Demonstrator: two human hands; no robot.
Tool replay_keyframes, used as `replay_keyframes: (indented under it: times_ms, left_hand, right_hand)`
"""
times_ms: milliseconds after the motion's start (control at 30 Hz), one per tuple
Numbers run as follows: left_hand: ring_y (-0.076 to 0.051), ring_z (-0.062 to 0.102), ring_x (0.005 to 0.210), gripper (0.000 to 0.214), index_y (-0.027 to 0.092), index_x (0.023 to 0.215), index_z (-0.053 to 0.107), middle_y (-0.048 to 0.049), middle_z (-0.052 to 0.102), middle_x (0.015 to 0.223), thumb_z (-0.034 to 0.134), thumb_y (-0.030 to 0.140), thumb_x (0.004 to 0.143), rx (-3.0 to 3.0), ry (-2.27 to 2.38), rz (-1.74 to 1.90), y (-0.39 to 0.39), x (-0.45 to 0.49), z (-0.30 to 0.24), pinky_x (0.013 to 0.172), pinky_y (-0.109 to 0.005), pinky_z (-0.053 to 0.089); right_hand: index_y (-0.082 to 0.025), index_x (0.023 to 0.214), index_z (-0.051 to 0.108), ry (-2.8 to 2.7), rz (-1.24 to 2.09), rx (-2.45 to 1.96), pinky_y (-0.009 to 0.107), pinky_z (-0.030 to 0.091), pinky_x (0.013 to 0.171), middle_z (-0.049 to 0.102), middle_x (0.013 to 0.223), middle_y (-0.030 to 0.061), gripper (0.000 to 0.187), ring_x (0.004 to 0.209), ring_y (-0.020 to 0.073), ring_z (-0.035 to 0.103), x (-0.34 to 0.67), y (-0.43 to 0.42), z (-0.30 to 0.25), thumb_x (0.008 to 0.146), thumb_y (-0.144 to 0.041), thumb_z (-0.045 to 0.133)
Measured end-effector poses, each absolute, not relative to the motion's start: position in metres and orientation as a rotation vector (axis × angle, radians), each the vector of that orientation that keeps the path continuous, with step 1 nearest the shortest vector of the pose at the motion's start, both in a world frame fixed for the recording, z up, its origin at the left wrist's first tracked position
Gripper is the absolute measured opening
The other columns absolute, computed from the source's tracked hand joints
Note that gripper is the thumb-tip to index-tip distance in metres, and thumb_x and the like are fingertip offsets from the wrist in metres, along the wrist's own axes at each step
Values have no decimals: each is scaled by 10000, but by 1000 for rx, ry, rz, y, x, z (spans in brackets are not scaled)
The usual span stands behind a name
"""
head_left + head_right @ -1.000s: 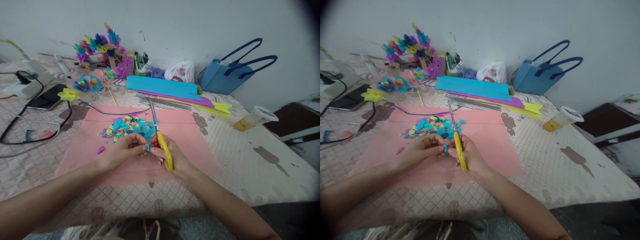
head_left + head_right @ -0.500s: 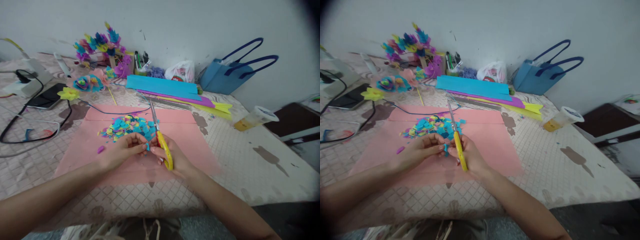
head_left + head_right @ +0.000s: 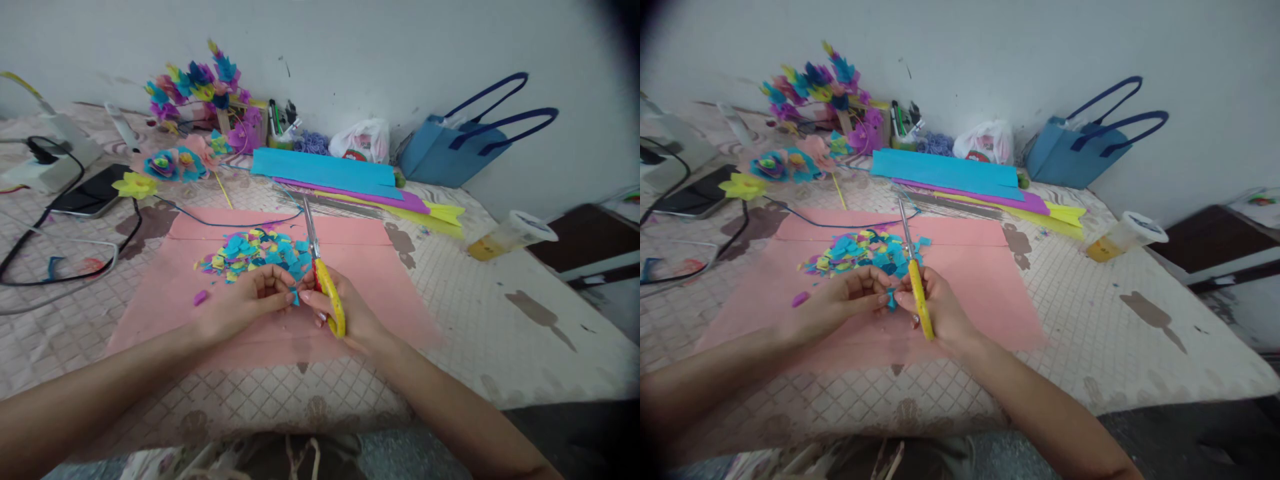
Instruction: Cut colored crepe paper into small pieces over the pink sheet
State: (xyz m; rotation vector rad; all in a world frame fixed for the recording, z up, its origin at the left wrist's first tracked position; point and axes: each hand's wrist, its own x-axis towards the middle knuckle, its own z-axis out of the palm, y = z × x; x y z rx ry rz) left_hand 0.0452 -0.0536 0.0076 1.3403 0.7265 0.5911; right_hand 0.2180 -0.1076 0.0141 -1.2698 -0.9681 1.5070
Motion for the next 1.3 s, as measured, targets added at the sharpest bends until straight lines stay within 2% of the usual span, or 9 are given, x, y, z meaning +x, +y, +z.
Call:
replay_keyframes:
  times_ms: [233, 433, 567, 667, 900, 1133, 1300]
  left_hand:
    - [-127, 548, 650, 171, 172, 887, 561, 22, 578, 718, 669, 243, 775, 1379, 720, 612, -57, 46, 10, 610, -266, 412]
    - [-113, 534, 646, 177, 162, 914, 545, 25, 571, 728, 651, 215, 783, 1413, 707, 618, -59, 46, 10, 597, -255, 408]
    - [-141, 588, 737, 215, 164, 918, 543, -8, 609, 817, 677, 232, 764, 1387, 683, 605, -57, 47, 6, 658, -283, 450]
    - [-165, 615, 800, 270, 159, 903, 541, -43, 639, 892, 723, 244, 723, 1370, 694, 571, -55, 48, 2, 694, -305, 471]
    - [-148, 625, 656, 170, 160, 762, 593, -8, 657, 693, 666, 311, 787, 1410, 733, 473, -56, 47, 7, 665, -307, 493]
    - [-155, 656, 656, 192, 165, 716, 613, -21, 705, 697, 664, 331, 799, 1374, 734, 470, -55, 46, 7, 656, -294, 519]
    - [-160, 663, 641, 260, 159, 728, 619, -30, 706, 680, 578, 378, 862, 1374, 751, 474, -55, 46, 12, 638, -286, 521]
  right_hand:
    - [-213, 884, 522, -993, 1504, -1269, 176, 385, 367, 536, 786, -29, 332, 499, 57, 435, 219, -108, 9, 645, -279, 743]
    - [-207, 865, 535, -1078, 1408, -1316, 182, 357, 402, 526, 746, -20, 257, 557, 83, 456, 215, -107, 10, 669, -231, 700]
    - [-203, 859, 520, -1052, 1371, -1302, 193, 362, 403, 554, 775, -11, 267, 551, 84, 476, 215, -107, 10, 671, -264, 700]
    - [-210, 856, 504, -1022, 1365, -1293, 200, 365, 381, 566, 770, -25, 289, 467, 58, 436, 217, -107, 10, 669, -288, 710]
    - [-215, 848, 504, -1017, 1370, -1274, 192, 379, 363, 558, 739, -39, 300, 454, 56, 444, 218, -107, 8, 651, -277, 723]
    - [-214, 857, 500, -1020, 1369, -1275, 190, 378, 370, 566, 748, -36, 294, 462, 54, 444, 217, -107, 8, 666, -271, 715]
    - [-217, 848, 499, -1001, 1358, -1276, 194, 375, 371, 551, 738, -45, 292, 455, 52, 430, 218, -106, 7, 662, -262, 720]
